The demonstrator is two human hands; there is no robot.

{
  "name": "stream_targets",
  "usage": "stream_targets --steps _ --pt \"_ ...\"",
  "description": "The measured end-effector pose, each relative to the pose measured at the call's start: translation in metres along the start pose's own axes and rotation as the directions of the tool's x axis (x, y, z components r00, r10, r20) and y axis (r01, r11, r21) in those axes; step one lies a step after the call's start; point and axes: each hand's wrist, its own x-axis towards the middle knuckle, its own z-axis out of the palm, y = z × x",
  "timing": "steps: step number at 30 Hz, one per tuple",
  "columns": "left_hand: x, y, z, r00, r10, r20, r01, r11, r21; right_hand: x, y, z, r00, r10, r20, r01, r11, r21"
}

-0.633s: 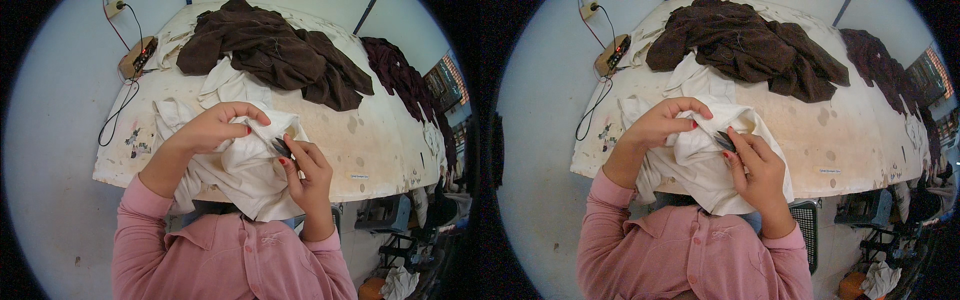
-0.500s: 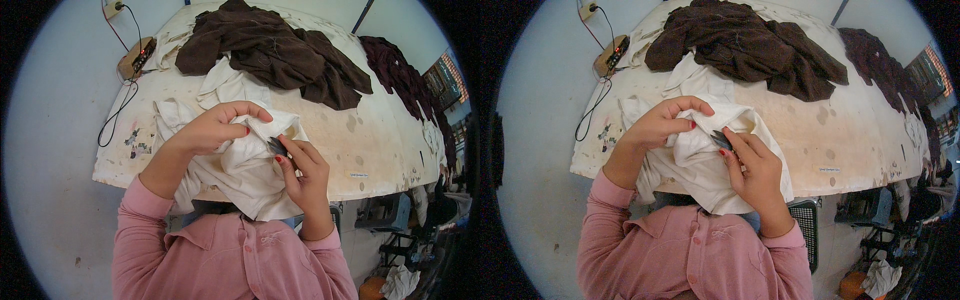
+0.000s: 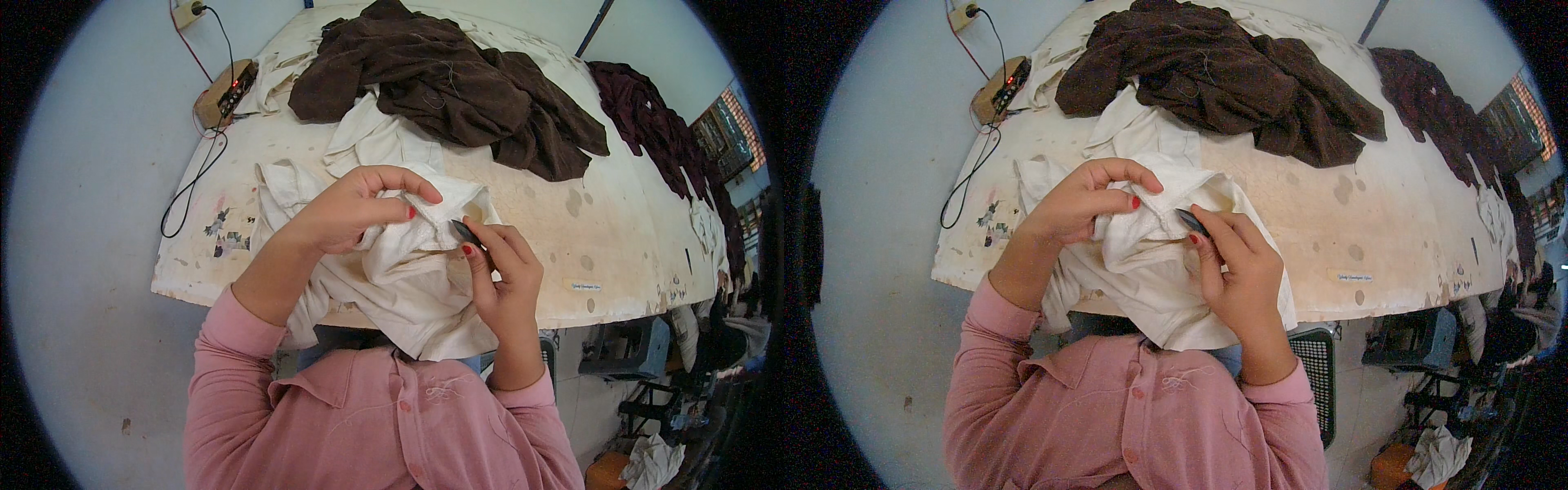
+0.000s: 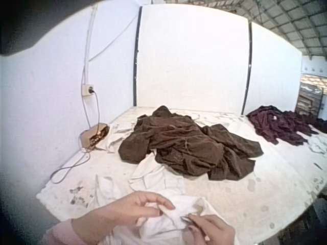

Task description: The person uses small scissors to snip loose threads and seams on a white shirt laid on a work table. They repeatedly reposition the shirt, pull at threads, and cut them, then move the shirt aside to continue working on other areas.

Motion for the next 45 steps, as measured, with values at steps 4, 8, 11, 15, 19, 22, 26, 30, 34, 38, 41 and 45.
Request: stream_targets --steps 4,8,11,15,19,22,26,30,34,38,41,45 --pt "0.001 -0.003 0.004 0.998 0.039 -0.041 -0.033 0.989 0.145 -0.001 -0.003 -0.001 0.999 0.012 0.040 -0.015 0.998 0.069" --pt "0.003 -0.005 0.005 0.989 0.142 -0.038 -0.123 0.939 0.321 0.001 -0.005 0.001 0.998 0.026 0.051 -0.027 0.999 0.017" --pt "0.003 -0.004 0.006 0.985 0.167 -0.038 -0.145 0.932 0.332 0.002 -0.006 0.000 0.998 0.006 0.067 -0.002 0.998 -0.061" --pt "0.004 -0.005 0.007 0.989 0.142 -0.027 -0.128 0.946 0.297 0.002 -0.005 0.001 0.999 -0.021 0.043 0.026 0.991 -0.130" --pt "0.004 -0.004 0.008 0.988 0.151 -0.030 -0.133 0.935 0.330 0.005 -0.004 0.001 0.997 -0.032 0.065 0.040 0.993 -0.115" --pt "0.006 -0.004 0.007 0.993 0.104 -0.051 -0.085 0.953 0.292 0.005 0.000 0.000 0.997 -0.016 0.069 0.022 0.997 -0.078" --pt "0.006 -0.006 0.007 0.991 0.071 -0.109 -0.057 0.991 0.123 0.003 -0.001 0.002 0.998 0.015 -0.064 -0.019 0.997 -0.070" --pt "0.008 -0.006 0.005 0.991 0.009 -0.130 -0.011 1.000 -0.015 0.002 0.004 0.009 0.976 -0.199 -0.086 0.169 0.948 -0.268" --pt "0.008 -0.004 0.004 0.991 -0.033 -0.129 0.028 0.999 -0.040 0.003 -0.001 0.018 0.964 -0.248 -0.099 0.201 0.917 -0.346" --pt "0.010 -0.007 0.001 0.990 -0.037 -0.140 0.031 0.999 -0.040 0.006 -0.002 0.022 0.949 -0.299 -0.097 0.241 0.890 -0.386" --pt "0.011 -0.008 0.001 0.989 -0.035 -0.142 0.024 0.997 -0.076 0.008 -0.003 0.024 0.949 -0.302 -0.085 0.240 0.874 -0.423" --pt "0.011 -0.006 0.000 0.988 -0.077 -0.135 0.059 0.989 -0.137 0.010 0.000 0.027 0.943 -0.316 -0.109 0.241 0.868 -0.434"
